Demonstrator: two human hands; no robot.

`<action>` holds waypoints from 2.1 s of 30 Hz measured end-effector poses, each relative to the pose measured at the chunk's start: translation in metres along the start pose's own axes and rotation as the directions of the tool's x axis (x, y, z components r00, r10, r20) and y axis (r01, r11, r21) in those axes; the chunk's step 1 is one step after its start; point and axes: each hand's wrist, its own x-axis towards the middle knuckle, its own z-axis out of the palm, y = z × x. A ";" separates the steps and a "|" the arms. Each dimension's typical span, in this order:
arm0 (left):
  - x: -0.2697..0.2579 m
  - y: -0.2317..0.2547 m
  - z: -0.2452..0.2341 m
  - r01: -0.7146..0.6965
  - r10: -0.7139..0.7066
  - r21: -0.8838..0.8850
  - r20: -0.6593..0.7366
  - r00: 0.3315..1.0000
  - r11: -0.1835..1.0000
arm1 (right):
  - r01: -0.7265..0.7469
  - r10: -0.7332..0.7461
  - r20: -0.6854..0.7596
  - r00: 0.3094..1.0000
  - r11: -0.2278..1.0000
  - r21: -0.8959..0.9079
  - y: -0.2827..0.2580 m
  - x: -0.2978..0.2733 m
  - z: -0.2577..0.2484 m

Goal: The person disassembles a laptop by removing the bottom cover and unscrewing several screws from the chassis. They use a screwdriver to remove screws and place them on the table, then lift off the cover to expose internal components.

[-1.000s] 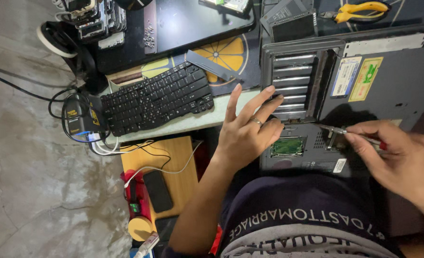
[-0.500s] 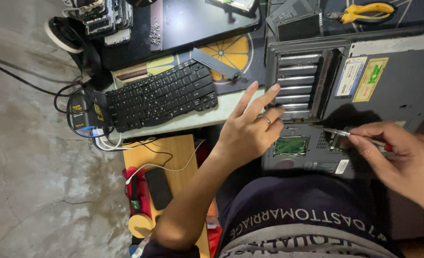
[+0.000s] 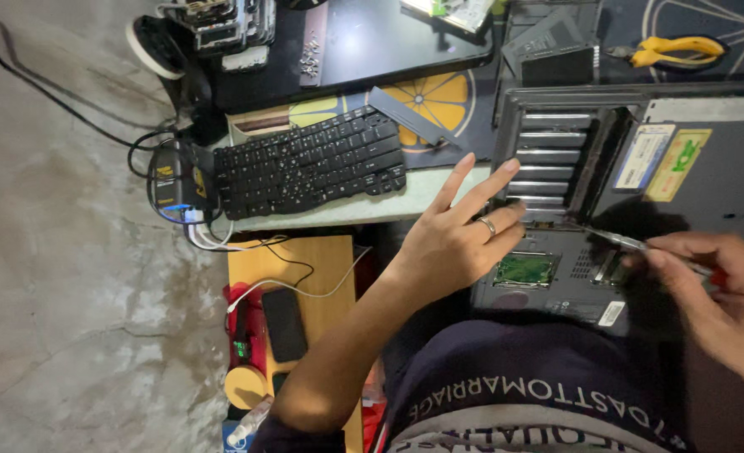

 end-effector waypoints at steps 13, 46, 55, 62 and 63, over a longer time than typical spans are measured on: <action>-0.040 -0.165 -0.035 0.624 -0.592 -0.040 -0.367 0.717 0.780 | -0.015 0.016 -0.011 1.000 0.999 0.046 0.031 -0.011 0.002; -0.032 -0.222 -0.055 0.789 -0.738 0.142 -0.285 0.611 0.598 | -0.064 0.071 -0.076 0.995 0.994 0.084 -0.016 -0.003 0.015; -0.029 -0.200 -0.054 0.735 -0.655 0.261 -0.336 0.677 0.626 | 0.050 -0.048 -0.089 0.995 0.999 0.019 -0.036 0.007 0.016; -0.035 -0.175 -0.053 0.727 -0.651 0.110 -0.371 0.663 0.678 | 0.019 -0.014 -0.082 0.997 0.998 0.058 -0.038 0.010 0.019; -0.034 -0.172 -0.052 0.725 -0.653 0.082 -0.376 0.658 0.683 | 0.031 -0.027 -0.091 0.996 0.999 0.043 -0.039 0.011 0.020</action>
